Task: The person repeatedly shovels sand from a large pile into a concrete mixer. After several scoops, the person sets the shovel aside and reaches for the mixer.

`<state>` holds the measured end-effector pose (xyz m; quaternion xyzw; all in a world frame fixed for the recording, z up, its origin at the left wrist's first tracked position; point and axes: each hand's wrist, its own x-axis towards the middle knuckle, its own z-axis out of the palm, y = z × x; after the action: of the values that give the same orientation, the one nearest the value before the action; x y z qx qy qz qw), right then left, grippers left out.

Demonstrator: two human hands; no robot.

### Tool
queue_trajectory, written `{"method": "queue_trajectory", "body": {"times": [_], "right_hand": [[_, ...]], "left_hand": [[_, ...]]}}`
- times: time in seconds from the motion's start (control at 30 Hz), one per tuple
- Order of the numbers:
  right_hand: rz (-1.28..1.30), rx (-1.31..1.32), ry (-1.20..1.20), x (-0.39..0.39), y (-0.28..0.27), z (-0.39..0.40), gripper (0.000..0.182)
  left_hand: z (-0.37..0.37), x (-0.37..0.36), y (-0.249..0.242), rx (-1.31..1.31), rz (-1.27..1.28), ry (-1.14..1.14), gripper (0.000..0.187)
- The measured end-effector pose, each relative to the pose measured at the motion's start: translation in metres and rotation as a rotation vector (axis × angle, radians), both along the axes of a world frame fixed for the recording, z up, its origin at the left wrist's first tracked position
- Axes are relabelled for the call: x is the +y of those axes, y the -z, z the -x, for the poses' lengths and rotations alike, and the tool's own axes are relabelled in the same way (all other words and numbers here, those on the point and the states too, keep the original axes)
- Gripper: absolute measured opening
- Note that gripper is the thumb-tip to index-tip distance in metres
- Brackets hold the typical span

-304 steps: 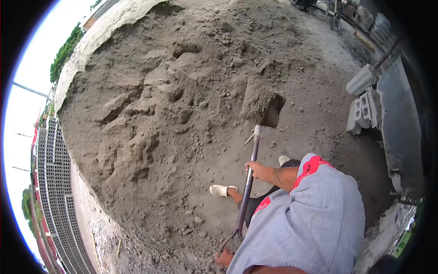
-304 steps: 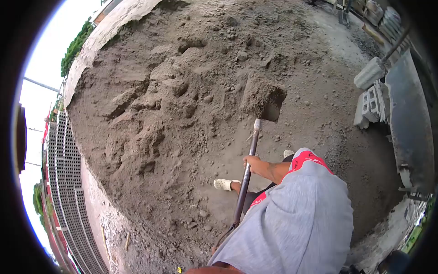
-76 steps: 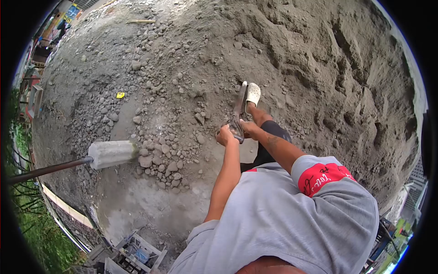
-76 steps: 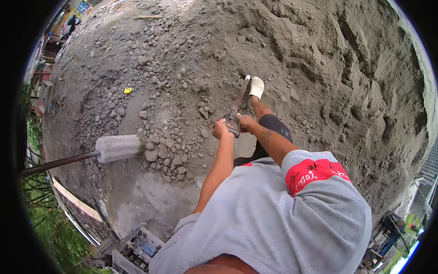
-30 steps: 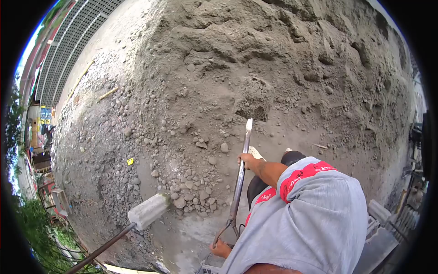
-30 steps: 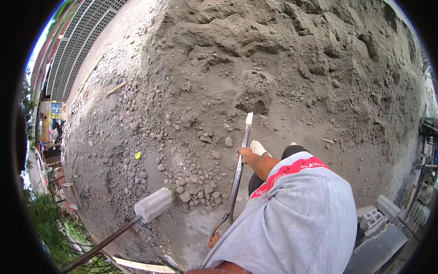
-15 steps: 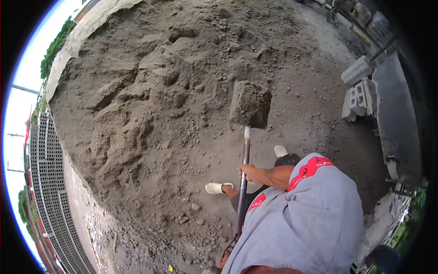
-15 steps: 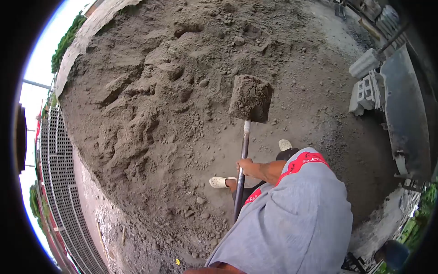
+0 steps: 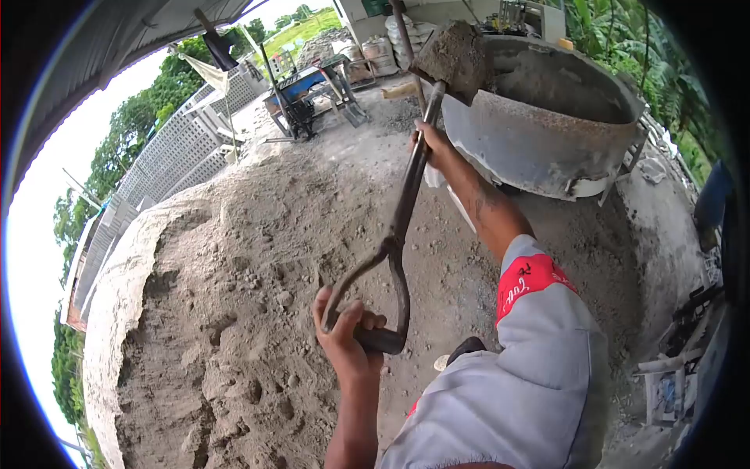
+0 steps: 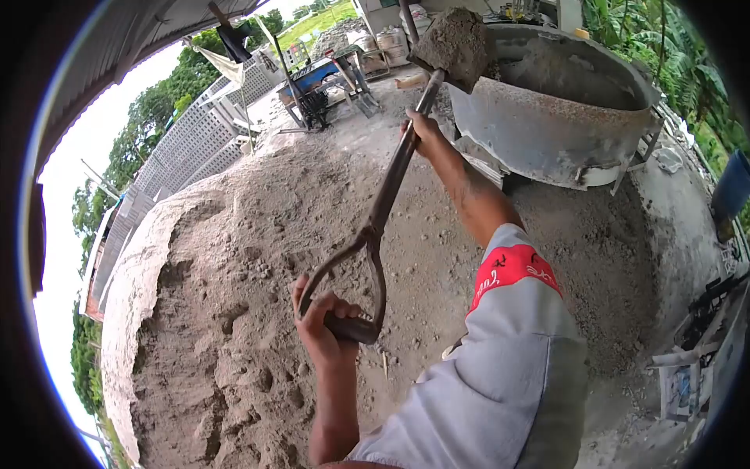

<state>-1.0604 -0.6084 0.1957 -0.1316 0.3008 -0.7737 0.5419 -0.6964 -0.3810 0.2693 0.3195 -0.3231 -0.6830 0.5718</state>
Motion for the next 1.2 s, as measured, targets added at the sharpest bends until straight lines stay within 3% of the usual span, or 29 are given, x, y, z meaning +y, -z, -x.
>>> {"method": "queue_trajectory", "body": {"times": [0.1,0.17,0.23,0.27,0.33,0.43,0.47,0.53,0.63,0.7,0.73,0.8,0.87,0.93,1.03,1.07,1.1,1.17,1.2], "right_hand": [[0.018,-0.098,0.037,0.017,-0.03,0.032,0.025],[-0.043,-0.12,-0.091,0.034,0.006,0.019,0.029],[-0.156,-0.078,-0.248,0.046,0.065,-0.01,0.028],[-0.203,-0.126,-0.181,0.06,0.087,-0.044,0.026],[-0.379,-0.188,-0.401,0.056,0.176,-0.093,0.023],[-0.745,-0.182,-0.468,0.08,0.262,-0.225,0.01],[-0.778,-0.143,-0.688,0.097,0.288,-0.269,0.022],[-1.07,0.028,-1.177,0.132,0.343,-0.367,0.016],[-1.042,0.309,-1.56,0.238,0.373,-0.49,0.013],[-1.134,0.625,-1.867,0.305,0.344,-0.548,0.016],[-0.97,0.689,-2.02,0.339,0.365,-0.573,0.017],[-0.886,0.895,-2.279,0.402,0.357,-0.621,0.018],[-0.795,1.036,-2.436,0.474,0.368,-0.656,0.02],[-0.585,1.267,-2.42,0.544,0.379,-0.686,0.023],[-0.596,1.336,-2.394,0.626,0.358,-0.724,0.026],[-0.654,1.278,-2.412,0.65,0.372,-0.739,0.01],[-0.644,1.294,-2.419,0.663,0.387,-0.754,0.01],[-0.625,1.085,-2.503,0.688,0.372,-0.784,0.015],[-0.565,0.949,-2.605,0.69,0.341,-0.798,0.024]], "left_hand": [[0.05,0.017,-0.088,0.119,0.258,0.409,0.051],[0.063,0.034,-0.1,0.091,0.338,0.531,0.051],[0.068,0.046,-0.087,0.061,0.456,0.607,0.045],[0.064,0.046,-0.072,-0.016,0.426,0.591,0.041],[0.048,0.044,-0.037,-0.111,0.3,0.501,0.033],[-0.008,0.053,0.014,-0.108,0.017,0.228,0.03],[-0.034,0.063,0.027,-0.1,-0.064,0.107,0.029],[-0.087,0.099,0.056,-0.04,-0.211,-0.17,0.028],[-0.137,0.185,0.079,0.095,-0.309,-0.599,0.029],[-0.148,0.249,0.087,0.207,-0.328,-0.893,0.031],[-0.15,0.278,0.093,0.245,-0.322,-1.07,0.033],[-0.15,0.33,0.107,0.387,-0.341,-1.441,0.035],[-0.154,0.37,0.121,0.576,-0.365,-1.805,0.031],[-0.159,0.419,0.154,0.709,-0.291,-2.009,0.027],[-0.189,0.469,0.172,0.898,-0.249,-2.206,0.018],[-0.202,0.482,0.179,0.946,-0.214,-2.257,0.017],[-0.213,0.492,0.188,0.998,-0.178,-2.305,0.017],[-0.252,0.51,0.207,1.002,-0.094,-2.34,0.017],[-0.278,0.517,0.221,1.015,-0.084,-2.384,0.02]]}}
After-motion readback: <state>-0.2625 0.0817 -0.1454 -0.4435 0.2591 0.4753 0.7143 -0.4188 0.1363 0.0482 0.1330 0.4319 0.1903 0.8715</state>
